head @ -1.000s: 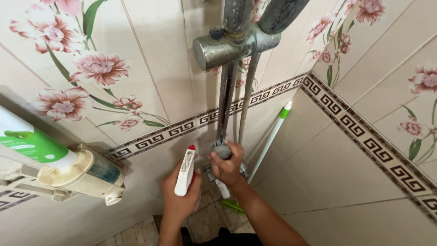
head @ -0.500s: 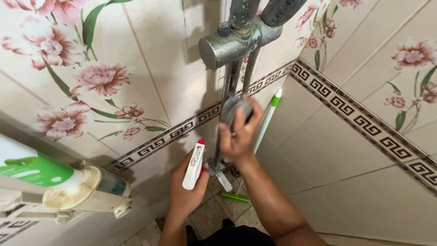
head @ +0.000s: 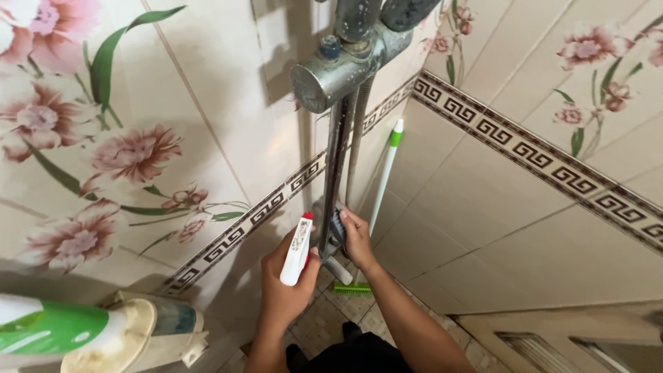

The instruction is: The person cleans a wall-mounted shower fixture and the surrounding tiled wall using a handheld brush and a spray bottle.

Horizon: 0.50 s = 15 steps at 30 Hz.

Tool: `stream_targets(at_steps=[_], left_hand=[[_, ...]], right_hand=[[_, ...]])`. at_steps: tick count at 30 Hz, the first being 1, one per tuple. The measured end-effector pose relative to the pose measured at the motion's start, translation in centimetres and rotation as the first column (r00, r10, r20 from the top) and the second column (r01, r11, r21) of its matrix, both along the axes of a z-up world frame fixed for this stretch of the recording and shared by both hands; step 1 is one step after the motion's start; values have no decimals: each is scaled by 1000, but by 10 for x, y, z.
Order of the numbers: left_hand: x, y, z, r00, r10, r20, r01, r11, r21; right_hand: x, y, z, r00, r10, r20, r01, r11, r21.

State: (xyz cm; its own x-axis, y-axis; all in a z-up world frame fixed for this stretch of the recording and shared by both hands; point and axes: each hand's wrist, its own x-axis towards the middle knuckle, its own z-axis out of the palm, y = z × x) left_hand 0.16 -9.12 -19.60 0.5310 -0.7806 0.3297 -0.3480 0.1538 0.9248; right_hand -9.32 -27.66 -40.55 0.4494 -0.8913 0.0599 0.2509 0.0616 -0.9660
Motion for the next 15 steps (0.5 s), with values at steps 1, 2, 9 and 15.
stream_targets(at_steps=[1, 2, 9, 15], left_hand=[[2, 0, -2, 1000, -18, 10, 18, 999, -36], [5, 0, -4, 999, -36, 20, 37, 997, -72], [19, 8, -13, 997, -74, 6, 74, 995, -74], [30, 19, -24, 986, -167, -19, 163, 978, -134]], right_hand=[[1, 3, 7, 1000, -10, 20, 10, 1000, -15], [4, 6, 20, 999, -19, 39, 20, 999, -31], [18, 39, 187, 959, -99, 266, 225, 838, -497], [35, 59, 144, 843, -537, 13, 379, 578, -722]])
